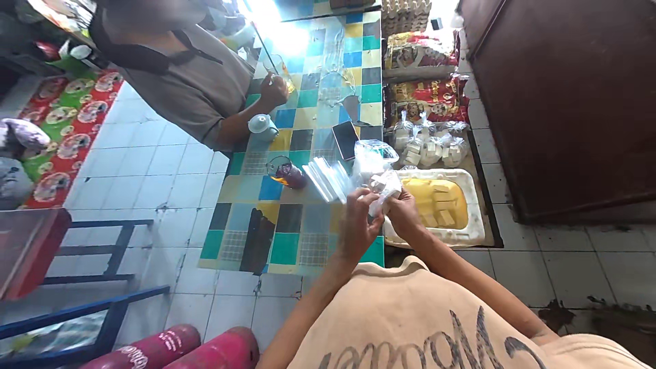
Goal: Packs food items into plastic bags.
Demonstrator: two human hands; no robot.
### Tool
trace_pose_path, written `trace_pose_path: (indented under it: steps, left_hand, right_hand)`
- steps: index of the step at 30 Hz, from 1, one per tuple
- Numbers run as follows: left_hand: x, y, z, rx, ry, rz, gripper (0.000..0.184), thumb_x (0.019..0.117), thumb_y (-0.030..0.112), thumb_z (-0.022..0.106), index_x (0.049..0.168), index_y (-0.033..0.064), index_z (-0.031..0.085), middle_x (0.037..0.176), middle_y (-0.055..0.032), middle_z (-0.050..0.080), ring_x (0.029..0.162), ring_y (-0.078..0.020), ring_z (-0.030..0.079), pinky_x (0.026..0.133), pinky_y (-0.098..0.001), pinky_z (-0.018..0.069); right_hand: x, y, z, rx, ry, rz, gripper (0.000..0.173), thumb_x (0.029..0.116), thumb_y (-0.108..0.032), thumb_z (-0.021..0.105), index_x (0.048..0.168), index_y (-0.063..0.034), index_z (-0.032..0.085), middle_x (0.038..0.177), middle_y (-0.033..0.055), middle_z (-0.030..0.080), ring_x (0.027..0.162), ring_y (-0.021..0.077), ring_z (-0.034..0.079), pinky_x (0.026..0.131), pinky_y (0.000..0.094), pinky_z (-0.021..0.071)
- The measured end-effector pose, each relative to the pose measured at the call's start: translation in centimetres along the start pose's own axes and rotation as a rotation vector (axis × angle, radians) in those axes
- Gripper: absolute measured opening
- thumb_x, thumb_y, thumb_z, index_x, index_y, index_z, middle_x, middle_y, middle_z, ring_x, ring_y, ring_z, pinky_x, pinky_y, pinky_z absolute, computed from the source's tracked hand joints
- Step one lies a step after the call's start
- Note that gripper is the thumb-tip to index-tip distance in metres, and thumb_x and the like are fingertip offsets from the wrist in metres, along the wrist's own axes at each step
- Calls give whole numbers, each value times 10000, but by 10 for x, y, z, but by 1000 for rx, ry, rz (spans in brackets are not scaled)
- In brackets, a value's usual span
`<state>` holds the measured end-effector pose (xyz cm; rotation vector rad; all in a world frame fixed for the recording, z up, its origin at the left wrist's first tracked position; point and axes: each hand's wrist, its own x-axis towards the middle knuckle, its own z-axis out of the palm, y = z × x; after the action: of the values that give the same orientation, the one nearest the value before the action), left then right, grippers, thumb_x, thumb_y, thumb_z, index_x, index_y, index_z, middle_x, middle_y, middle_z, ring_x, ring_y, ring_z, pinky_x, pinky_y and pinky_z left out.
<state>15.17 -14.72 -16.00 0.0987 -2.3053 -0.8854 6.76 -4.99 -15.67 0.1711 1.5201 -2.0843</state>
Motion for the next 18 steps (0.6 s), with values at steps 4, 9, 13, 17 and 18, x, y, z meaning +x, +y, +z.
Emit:
trace_pose_path:
  steps: [4, 9, 13, 17, 18]
  left_hand:
    - [-23, 3, 12, -102, 0, -33, 252, 906, 71, 691, 1102, -72, 624, 1061, -222, 628, 856, -210, 652, 776, -282, 568]
    - [-26, 14, -13, -163, 87, -169, 418, 894, 260, 716, 1144, -58, 612, 1146, -218, 648, 1023, -235, 646, 860, -354, 543]
    - [8, 12, -45, -486, -28, -784, 602, 988, 240, 623, 1478, -4, 375, 1441, -184, 488, 1251, -231, 525, 1000, -424, 468]
    - [15, -6, -45, -847, -148, -852, 222, 1058, 173, 501, 1242, 120, 613, 1057, 11, 685, 837, -39, 636, 713, -215, 531]
    - [14, -6, -44, -905, -128, -872, 209, 1050, 158, 507, 1209, 141, 642, 1050, 20, 699, 814, -33, 643, 688, -199, 532]
  right_hand:
    - [-6, -8, 13, 256, -35, 185, 136, 1067, -109, 531, 1198, -111, 565, 909, 12, 710, 745, 86, 688, 673, 259, 589]
    - [-8, -3, 6, 280, -147, 189, 148, 1074, -131, 528, 1214, -95, 561, 924, 19, 705, 795, 97, 693, 746, 283, 603]
    - [-20, -6, 4, 190, -222, 203, 164, 1063, -38, 498, 1210, -66, 565, 946, 35, 705, 830, 114, 698, 786, 308, 604]
    - [-20, -6, 1, -162, -338, 23, 271, 952, 102, 583, 1194, -16, 614, 961, 41, 722, 836, 90, 693, 772, 287, 597]
    - [-19, -7, -2, -276, -360, -60, 278, 918, 120, 612, 1165, -7, 631, 955, 35, 729, 835, 74, 693, 770, 273, 595]
